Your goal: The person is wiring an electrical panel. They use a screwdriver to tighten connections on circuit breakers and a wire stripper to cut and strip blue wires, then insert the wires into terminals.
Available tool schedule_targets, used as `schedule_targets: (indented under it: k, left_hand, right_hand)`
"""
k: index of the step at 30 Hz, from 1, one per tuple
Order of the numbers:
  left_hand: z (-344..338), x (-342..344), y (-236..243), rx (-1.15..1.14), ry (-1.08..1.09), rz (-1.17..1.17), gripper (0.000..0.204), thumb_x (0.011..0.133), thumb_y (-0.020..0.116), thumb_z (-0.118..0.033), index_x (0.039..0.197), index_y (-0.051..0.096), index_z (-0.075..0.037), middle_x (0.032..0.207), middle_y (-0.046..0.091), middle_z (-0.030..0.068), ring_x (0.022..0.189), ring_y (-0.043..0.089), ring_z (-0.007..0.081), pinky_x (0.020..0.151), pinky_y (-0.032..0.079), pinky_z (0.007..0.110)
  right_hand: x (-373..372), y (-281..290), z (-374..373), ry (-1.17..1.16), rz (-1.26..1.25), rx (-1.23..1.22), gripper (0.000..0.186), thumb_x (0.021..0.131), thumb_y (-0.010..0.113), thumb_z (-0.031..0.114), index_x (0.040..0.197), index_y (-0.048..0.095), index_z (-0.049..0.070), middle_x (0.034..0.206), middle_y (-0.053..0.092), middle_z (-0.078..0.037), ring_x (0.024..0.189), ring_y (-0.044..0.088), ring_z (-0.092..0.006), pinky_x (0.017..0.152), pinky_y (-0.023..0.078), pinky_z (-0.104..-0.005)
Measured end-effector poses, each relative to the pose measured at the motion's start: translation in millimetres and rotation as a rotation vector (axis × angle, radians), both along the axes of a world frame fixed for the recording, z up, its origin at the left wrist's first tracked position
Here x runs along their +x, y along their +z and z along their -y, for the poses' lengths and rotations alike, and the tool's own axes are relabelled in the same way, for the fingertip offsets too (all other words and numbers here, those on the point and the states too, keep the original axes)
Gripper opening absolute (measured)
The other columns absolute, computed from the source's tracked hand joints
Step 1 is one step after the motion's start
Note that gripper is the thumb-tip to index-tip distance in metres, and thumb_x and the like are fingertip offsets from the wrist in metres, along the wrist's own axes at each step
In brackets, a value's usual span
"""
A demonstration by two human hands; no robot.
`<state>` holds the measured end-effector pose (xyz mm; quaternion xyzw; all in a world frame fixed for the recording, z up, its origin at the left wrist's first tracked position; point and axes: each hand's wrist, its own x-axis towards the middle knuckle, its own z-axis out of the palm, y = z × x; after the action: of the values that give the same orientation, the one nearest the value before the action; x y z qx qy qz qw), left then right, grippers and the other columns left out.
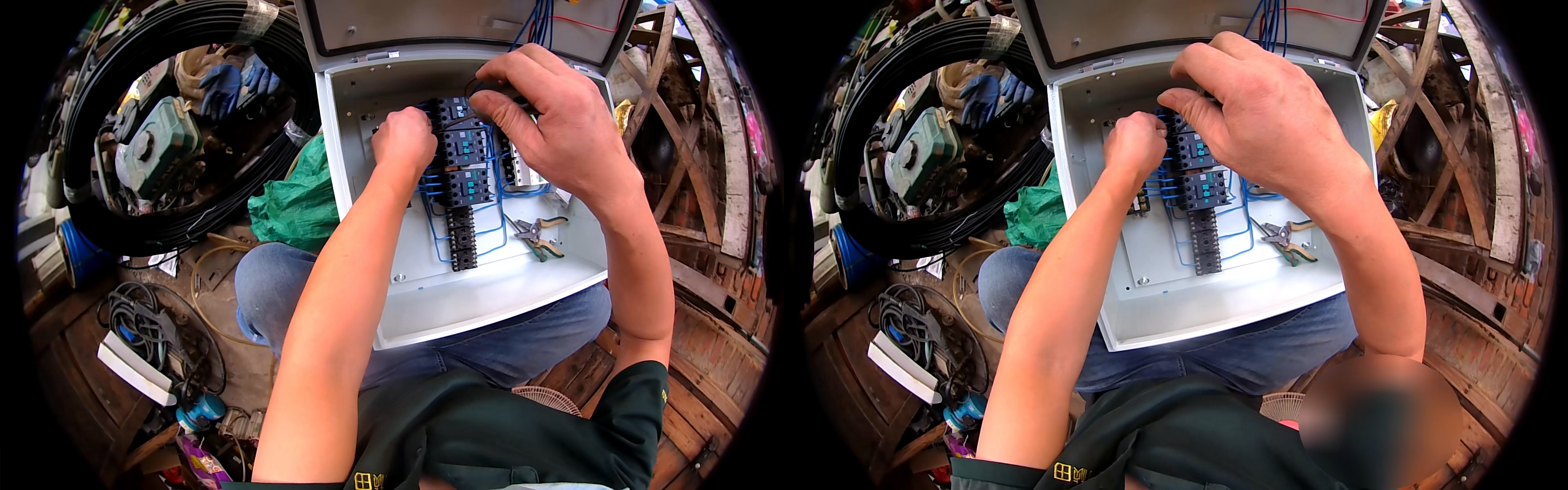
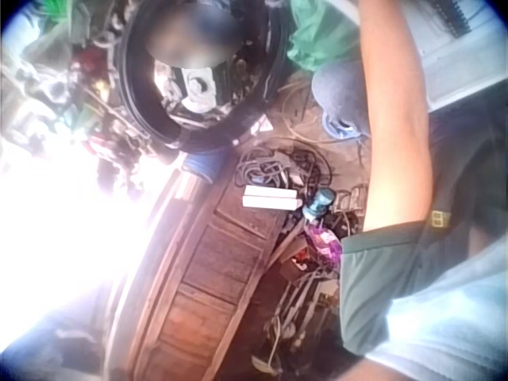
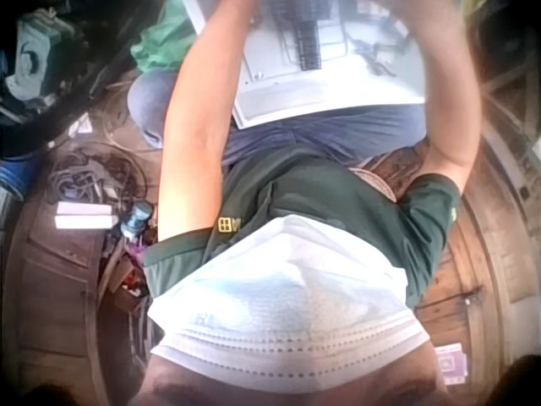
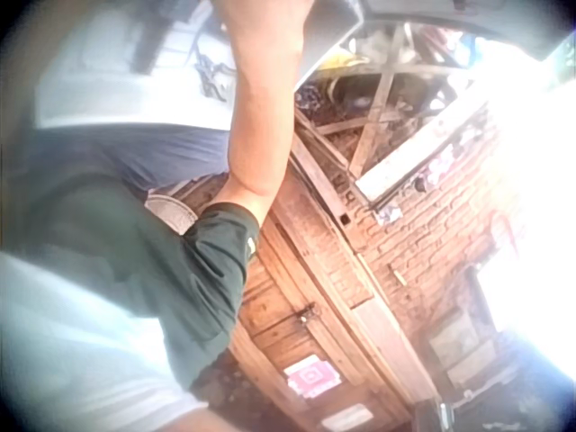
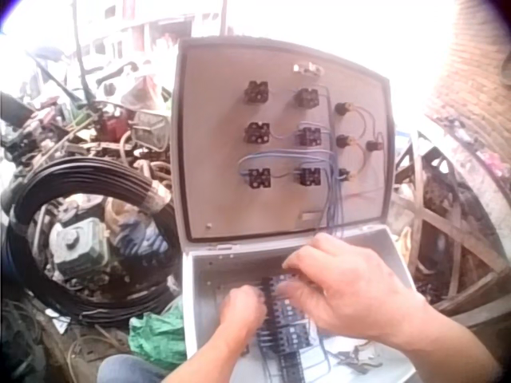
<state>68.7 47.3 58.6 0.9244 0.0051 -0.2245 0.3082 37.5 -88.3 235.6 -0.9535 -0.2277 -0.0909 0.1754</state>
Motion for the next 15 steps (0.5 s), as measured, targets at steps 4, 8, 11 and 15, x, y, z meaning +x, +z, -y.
schedule_targets:
  k: [4,8,11,15]
  left_hand:
    - [-1.0,-1.3,-3.3,-0.011,-0.01,0.023,0.016,0.087,0.064,-0.014,0.096,0.077,-0.014,0.099,0.075,0.0142,0.097,0.071,0.034,0.085,0.057,0.042]
    - [0.2,-0.1,-3.9,0.028,-0.069,0.017,0.018,0.091,0.064,-0.02,0.102,0.078,-0.016,0.101,0.074,0.0154,0.098,0.07,0.0352,0.086,0.056,0.043]
    - [1.4,1.7,-5.2,0.047,-0.072,0.021,0.018,0.092,0.064,-0.019,0.102,0.078,-0.016,0.1,0.074,0.0156,0.097,0.071,0.035,0.086,0.056,0.043]
    - [-1.5,2.1,-6.0,0.012,-0.12,0.066,0.019,0.092,0.063,-0.018,0.104,0.077,-0.015,0.099,0.074,0.0163,0.097,0.07,0.0359,0.085,0.056,0.043]
  right_hand:
    - [0.7,-1.3,-1.6,0.016,0.01,0.039,0.011,0.09,0.068,0.015,0.092,0.066,0.006,0.085,0.061,-0.012,0.078,0.063,-0.0346,0.07,0.051,-0.043]
    - [1.1,0.0,-1.6,0.017,-0.005,0.041,0.008,0.089,0.067,0.013,0.091,0.065,0.005,0.084,0.061,-0.012,0.078,0.063,-0.0347,0.07,0.051,-0.0427]
    - [2.1,-0.6,-0.2,0.027,0.002,0.047,0.009,0.089,0.067,0.013,0.091,0.065,0.005,0.084,0.061,-0.012,0.078,0.063,-0.0346,0.07,0.051,-0.0427]
    - [2.2,0.3,-0.4,0.026,-0.003,0.04,0.009,0.089,0.068,0.013,0.091,0.065,0.005,0.083,0.06,-0.012,0.077,0.062,-0.0343,0.069,0.05,-0.0427]
